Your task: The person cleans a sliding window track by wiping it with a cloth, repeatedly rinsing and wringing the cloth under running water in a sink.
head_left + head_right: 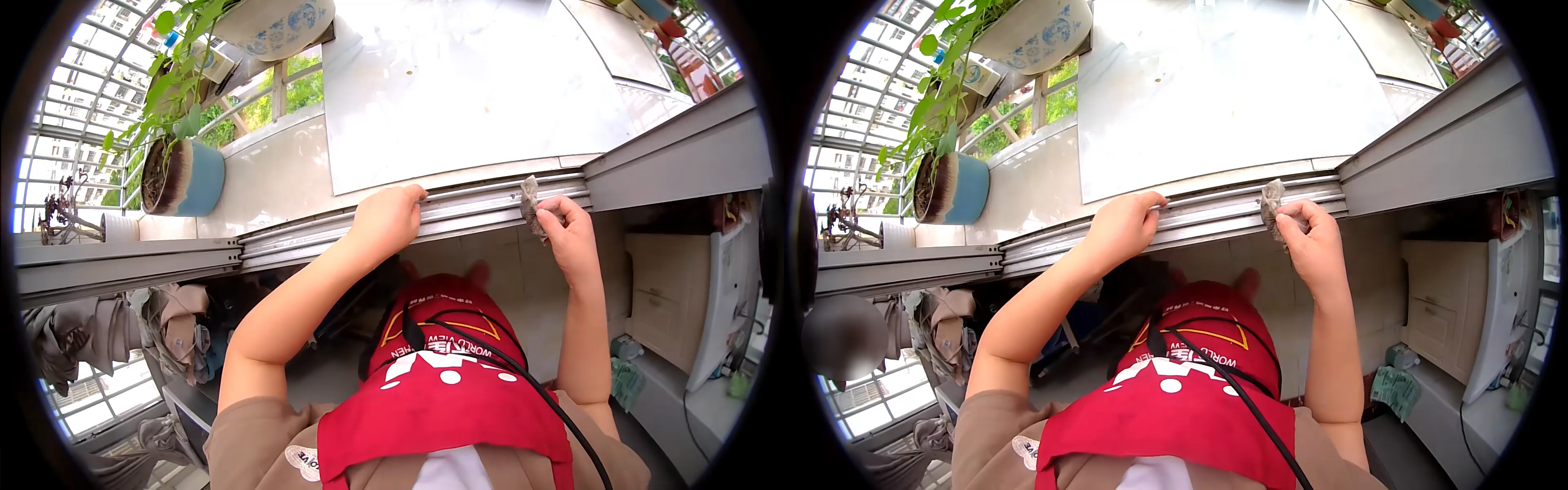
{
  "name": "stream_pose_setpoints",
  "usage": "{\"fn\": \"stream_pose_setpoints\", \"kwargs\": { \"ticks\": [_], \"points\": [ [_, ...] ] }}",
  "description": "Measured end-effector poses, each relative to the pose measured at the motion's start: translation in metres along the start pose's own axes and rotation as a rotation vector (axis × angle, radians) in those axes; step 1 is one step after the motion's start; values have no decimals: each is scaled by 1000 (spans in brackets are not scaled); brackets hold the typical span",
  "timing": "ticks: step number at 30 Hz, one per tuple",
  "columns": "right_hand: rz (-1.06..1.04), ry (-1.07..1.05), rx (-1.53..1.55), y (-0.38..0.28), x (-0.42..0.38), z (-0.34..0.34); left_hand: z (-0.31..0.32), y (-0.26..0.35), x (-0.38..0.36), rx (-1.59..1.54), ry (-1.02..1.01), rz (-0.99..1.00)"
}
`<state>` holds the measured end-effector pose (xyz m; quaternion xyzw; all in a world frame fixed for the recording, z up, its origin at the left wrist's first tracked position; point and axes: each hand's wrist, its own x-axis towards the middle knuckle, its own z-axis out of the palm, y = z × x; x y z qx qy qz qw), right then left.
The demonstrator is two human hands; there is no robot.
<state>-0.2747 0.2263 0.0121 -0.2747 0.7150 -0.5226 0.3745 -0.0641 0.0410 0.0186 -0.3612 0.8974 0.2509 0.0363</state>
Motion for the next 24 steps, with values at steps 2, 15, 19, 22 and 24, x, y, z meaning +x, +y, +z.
{"fn": "stream_pose_setpoints", "kwargs": {
  "ticks": [2, 15, 19, 22, 24],
  "points": [
    [8, -2, -23, 2, -1, 0, -8, 4, 8, 56, -16, 37],
    [104, 110, 162, 37, -42, -25, -4, 2, -28, 223, -23, 175],
    [-15, 101, 105, 28, -34, -5, 5, 6, -37, 112, 150, 151],
    [-106, -44, 46, 3, -7, 9, 3, 3, -19, 66, 150, 58],
    [-162, -88, -16, -8, 2, 18, 2, 4, -12, 59, 91, -11]
  ]
}}
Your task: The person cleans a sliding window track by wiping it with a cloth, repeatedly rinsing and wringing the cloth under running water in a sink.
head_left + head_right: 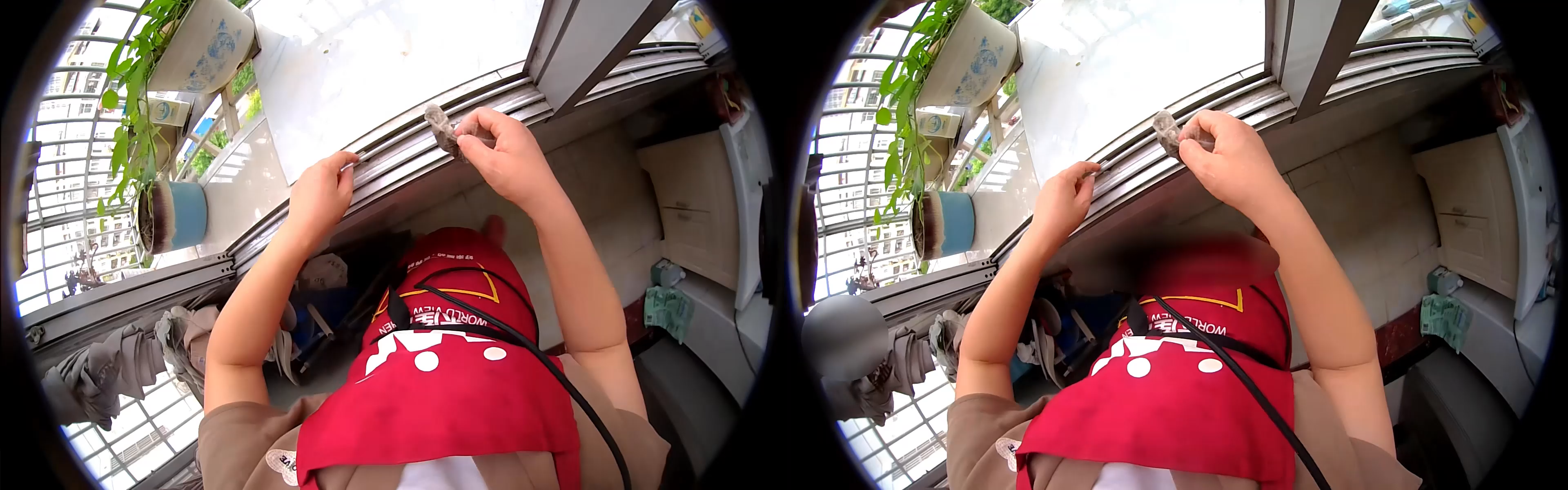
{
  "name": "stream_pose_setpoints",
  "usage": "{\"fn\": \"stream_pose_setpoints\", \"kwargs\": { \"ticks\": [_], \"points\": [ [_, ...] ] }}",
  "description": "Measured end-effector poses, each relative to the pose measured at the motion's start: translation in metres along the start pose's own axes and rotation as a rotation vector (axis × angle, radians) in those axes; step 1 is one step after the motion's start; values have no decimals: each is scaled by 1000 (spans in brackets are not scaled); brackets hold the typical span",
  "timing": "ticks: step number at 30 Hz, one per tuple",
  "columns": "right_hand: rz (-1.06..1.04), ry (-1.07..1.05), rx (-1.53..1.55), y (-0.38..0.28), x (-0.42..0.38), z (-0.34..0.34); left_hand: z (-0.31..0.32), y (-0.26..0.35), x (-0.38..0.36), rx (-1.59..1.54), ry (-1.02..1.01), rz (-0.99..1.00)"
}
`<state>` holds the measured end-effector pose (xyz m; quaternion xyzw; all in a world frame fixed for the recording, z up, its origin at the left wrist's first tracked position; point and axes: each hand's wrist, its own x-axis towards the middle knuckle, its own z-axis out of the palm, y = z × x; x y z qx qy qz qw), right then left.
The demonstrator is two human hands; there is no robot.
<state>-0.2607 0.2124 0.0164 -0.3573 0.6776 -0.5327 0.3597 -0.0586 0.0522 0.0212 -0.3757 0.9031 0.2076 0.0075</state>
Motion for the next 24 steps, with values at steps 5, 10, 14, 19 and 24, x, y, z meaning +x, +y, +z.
{"fn": "stream_pose_setpoints", "kwargs": {
  "ticks": [5, 10, 14, 19, 24],
  "points": [
    [-8, -95, -41, -1, 11, 17, -7, 4, 10, -8, -142, -39],
    [19, -99, -88, 8, 11, 30, -3, -11, 20, -110, -215, -69],
    [39, -111, -144, 8, 9, 29, 2, -2, 20, 241, -90, 103],
    [-142, 11, -293, 32, 2, 27, 6, -11, 19, 23, -88, 69],
    [-202, 57, -308, 20, 8, 40, -7, -5, -1, -305, -154, -144]
  ]
}}
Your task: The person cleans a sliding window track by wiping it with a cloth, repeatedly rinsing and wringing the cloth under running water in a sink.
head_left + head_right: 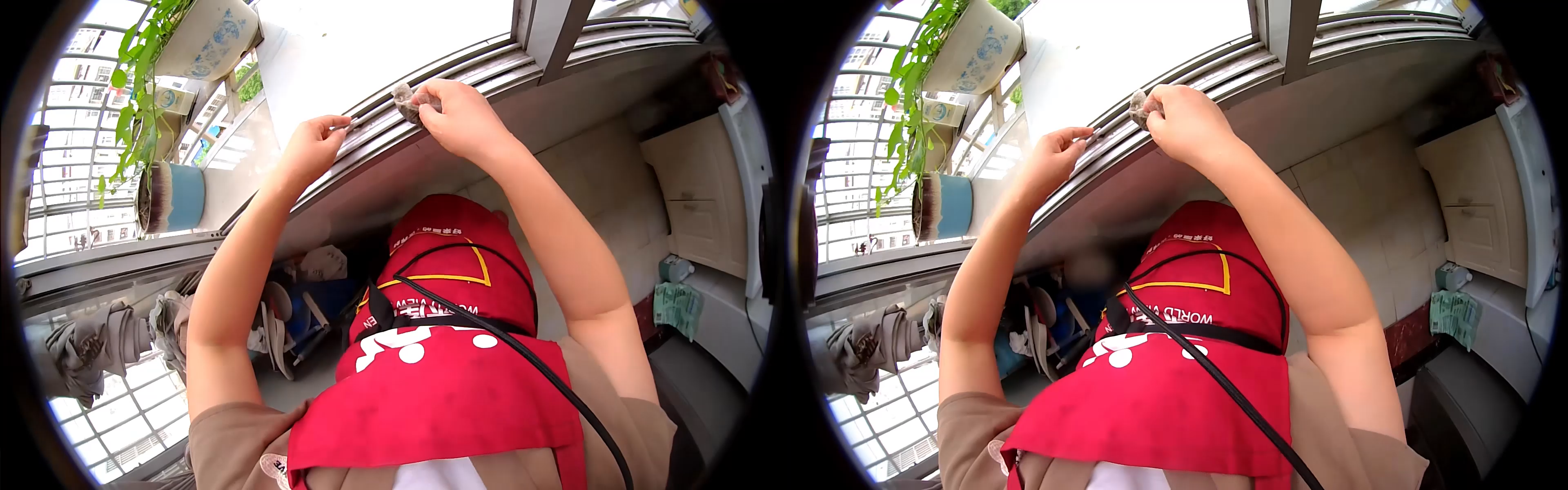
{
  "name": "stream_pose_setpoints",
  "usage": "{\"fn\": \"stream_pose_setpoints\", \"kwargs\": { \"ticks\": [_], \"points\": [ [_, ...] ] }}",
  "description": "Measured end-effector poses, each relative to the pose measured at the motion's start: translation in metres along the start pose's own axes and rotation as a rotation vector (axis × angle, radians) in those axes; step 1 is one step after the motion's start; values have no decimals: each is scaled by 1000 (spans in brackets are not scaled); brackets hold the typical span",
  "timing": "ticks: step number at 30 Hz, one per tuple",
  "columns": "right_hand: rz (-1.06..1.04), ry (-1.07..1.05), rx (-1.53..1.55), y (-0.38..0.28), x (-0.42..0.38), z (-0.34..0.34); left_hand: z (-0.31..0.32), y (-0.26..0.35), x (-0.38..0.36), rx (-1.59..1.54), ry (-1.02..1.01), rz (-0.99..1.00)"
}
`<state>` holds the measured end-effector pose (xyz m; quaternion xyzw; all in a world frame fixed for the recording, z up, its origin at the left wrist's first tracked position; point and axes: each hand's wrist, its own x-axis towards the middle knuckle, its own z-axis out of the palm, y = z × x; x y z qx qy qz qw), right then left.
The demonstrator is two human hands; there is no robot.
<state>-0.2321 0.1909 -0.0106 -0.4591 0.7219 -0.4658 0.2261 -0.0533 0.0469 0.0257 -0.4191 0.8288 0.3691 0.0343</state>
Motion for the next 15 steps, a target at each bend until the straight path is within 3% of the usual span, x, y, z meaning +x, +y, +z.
{"fn": "stream_pose_setpoints", "kwargs": {
  "ticks": [1, 3, 4, 5, 8, 13, 15],
  "points": [
    [-7, -20, -8, -5, 5, 1, -1, -3, -3, -25, 50, 14],
    [-256, 63, -128, -10, 21, 14, -3, -9, -12, -91, 164, 30],
    [-231, -51, -161, -13, 29, 18, -2, -11, -16, -60, 160, -3],
    [-352, -69, -235, -11, 41, 28, 4, -20, -17, -120, 169, 30],
    [-132, -553, -448, -38, 64, 35, 17, -20, -33, -289, 192, 9],
    [38, -898, -753, -72, 95, 45, 39, -40, -47, -507, 240, 41],
    [-61, -1011, -1004, -86, 96, 50, 45, -46, -51, -511, 206, 28]
  ]
}}
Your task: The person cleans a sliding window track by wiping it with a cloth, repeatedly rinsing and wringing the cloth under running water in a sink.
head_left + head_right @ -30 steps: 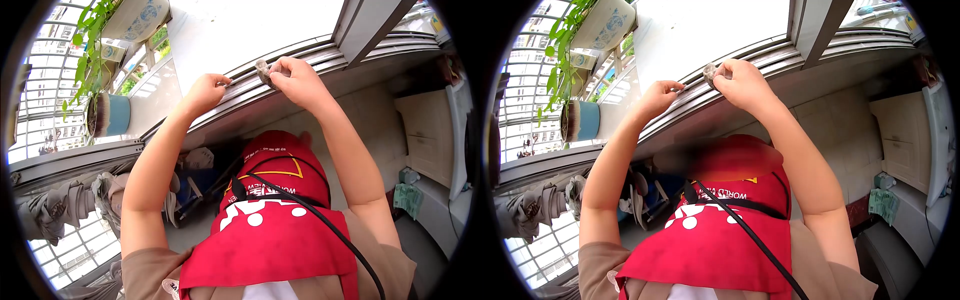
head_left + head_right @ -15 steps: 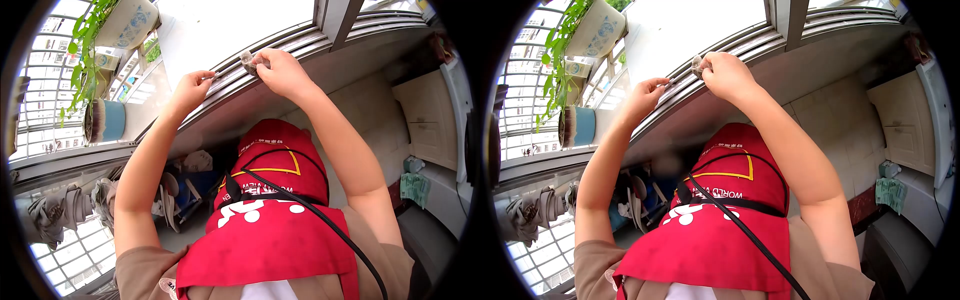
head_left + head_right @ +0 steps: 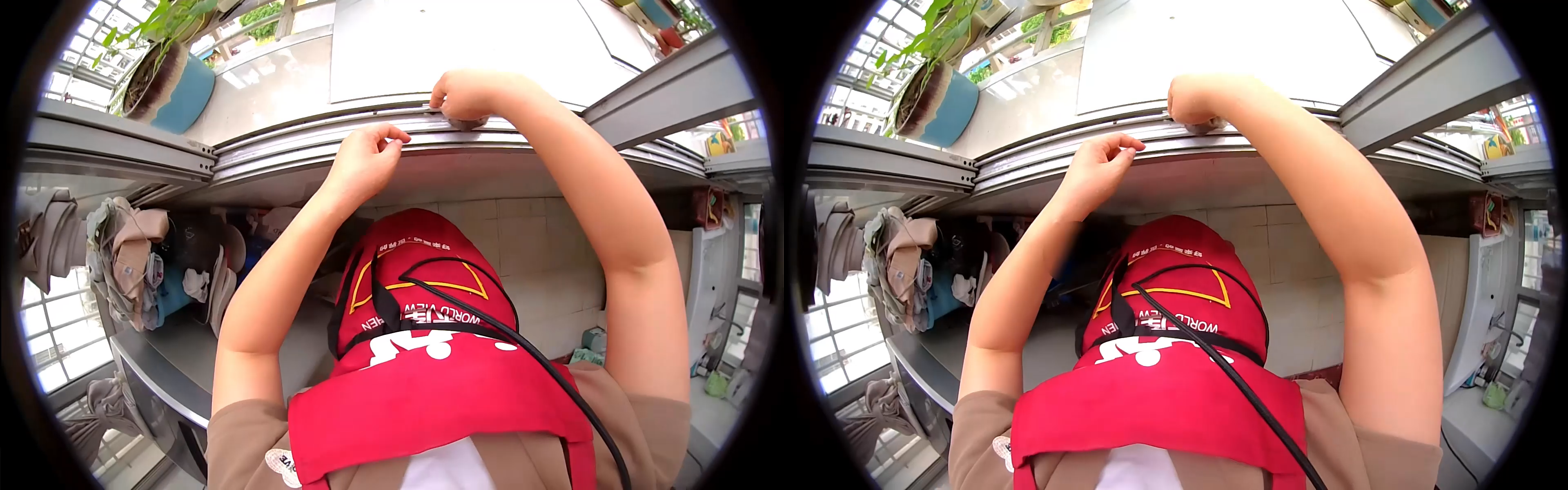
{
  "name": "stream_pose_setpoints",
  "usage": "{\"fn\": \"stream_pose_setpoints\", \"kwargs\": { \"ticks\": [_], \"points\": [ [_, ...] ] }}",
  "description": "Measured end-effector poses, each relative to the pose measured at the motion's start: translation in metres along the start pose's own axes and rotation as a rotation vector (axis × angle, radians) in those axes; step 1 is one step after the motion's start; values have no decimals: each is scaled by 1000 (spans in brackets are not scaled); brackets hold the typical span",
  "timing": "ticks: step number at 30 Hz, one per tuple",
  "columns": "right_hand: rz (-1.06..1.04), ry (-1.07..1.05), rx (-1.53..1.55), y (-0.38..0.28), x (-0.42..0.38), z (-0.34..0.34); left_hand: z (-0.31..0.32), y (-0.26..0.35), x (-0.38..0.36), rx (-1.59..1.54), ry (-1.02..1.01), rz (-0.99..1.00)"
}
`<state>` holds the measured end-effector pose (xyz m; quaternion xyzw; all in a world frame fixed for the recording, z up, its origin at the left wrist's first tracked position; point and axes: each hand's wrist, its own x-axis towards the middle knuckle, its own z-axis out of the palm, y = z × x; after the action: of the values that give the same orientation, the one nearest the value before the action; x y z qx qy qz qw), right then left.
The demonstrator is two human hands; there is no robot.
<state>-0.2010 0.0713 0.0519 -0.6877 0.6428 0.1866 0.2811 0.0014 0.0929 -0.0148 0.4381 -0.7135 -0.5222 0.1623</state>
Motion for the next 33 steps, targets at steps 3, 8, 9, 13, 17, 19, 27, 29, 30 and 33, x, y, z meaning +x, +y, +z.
{"fn": "stream_pose_setpoints", "kwargs": {
  "ticks": [3, 8, 9, 13, 17, 19, 27, 29, 30, 33],
  "points": [
    [105, -119, 88, -5, 3, -11, 5, -2, -3, -54, 14, -28],
    [36, -41, 353, 11, 6, 2, 6, 5, 2, -89, -37, -72],
    [3, 7, 391, 11, 4, 6, 7, 8, 3, -48, -40, -80],
    [-200, 290, 247, 22, -12, 34, 17, 17, 9, 273, 142, 126],
    [-149, 669, 389, 39, -56, 47, 20, 17, 4, 253, 169, 219],
    [33, 858, 461, 61, -78, 54, 12, 21, -14, 209, 172, 224],
    [435, 967, 327, 65, -47, 133, -40, -39, -90, -10, 357, -153],
    [415, 1042, 258, 31, -28, 141, -49, -51, -102, -54, 402, -228],
    [403, 1109, 155, 15, -17, 147, -53, -57, -106, -84, 427, -253],
    [183, 1076, 311, -52, -2, 131, -60, -61, -106, -149, 432, -299]
  ]
}}
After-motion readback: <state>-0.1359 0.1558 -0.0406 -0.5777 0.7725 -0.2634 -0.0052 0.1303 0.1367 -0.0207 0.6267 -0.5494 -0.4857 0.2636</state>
